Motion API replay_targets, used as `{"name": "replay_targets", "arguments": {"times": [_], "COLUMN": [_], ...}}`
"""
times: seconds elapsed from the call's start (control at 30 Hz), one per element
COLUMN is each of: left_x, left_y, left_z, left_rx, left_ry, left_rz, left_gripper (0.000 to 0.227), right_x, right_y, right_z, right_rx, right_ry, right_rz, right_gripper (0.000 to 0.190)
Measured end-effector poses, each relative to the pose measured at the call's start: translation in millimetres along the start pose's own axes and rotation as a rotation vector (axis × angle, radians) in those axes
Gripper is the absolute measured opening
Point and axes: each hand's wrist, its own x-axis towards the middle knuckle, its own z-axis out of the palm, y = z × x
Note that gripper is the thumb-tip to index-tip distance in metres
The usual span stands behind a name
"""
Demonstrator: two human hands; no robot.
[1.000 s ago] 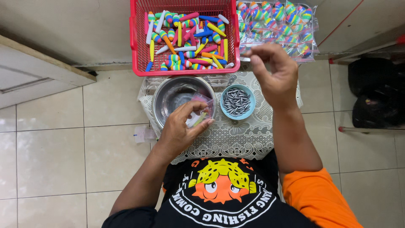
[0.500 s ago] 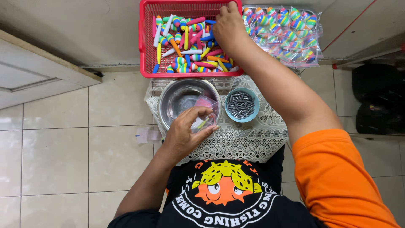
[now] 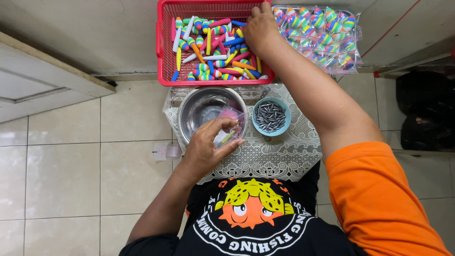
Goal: The person assembles fishing lures by threading multicolored soft plastic bodies onto metal hook heads and placing the completed lures into a plastic bag.
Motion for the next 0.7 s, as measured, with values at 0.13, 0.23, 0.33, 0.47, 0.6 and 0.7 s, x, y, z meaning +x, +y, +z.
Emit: {"name": "replay_targets", "arguments": {"times": [0.13, 0.23, 0.33, 0.47, 0.6, 0.7], "left_x": [-1.8, -2.0, -2.9, -3.0, 0.7, 6.1], "left_y": [3.4, 4.5, 6.1, 3.8, 4.0, 3.1], "left_z": [0.6, -0.1, -1.0, -1.2, -4.6, -3.9], "left_rx": [0.001, 0.005, -0.001, 0.053, 0.210, 0.345], "left_ry": [-0.006, 0.016, 0.009, 0.057, 0.204, 0.296], "left_rz": [-0.003, 0.019, 0.008, 0.001, 0.042, 0.106], "left_gripper": [0.041, 0.043, 0.042, 0.040, 0.038, 0.042], "right_x": [-5.9, -7.5, -13.7, -44.5, -131.1, -204.0], "right_y": [-4.1, -0.8, 5.0, 22.5, 37.1, 29.5], "right_z": [-3.1, -4.7, 1.0, -9.3, -65.7, -97.3], "right_rx": [-0.106, -0.103, -0.009, 0.212, 1.301, 1.836], "right_ry": [0.060, 0.092, 0.224, 0.609, 0.719, 0.556], "right_rz": [0.020, 0.023, -0.003, 0.033, 0.001, -0.033], "right_gripper": [0.027, 0.029, 0.020, 0.022, 0.029, 0.016]}}
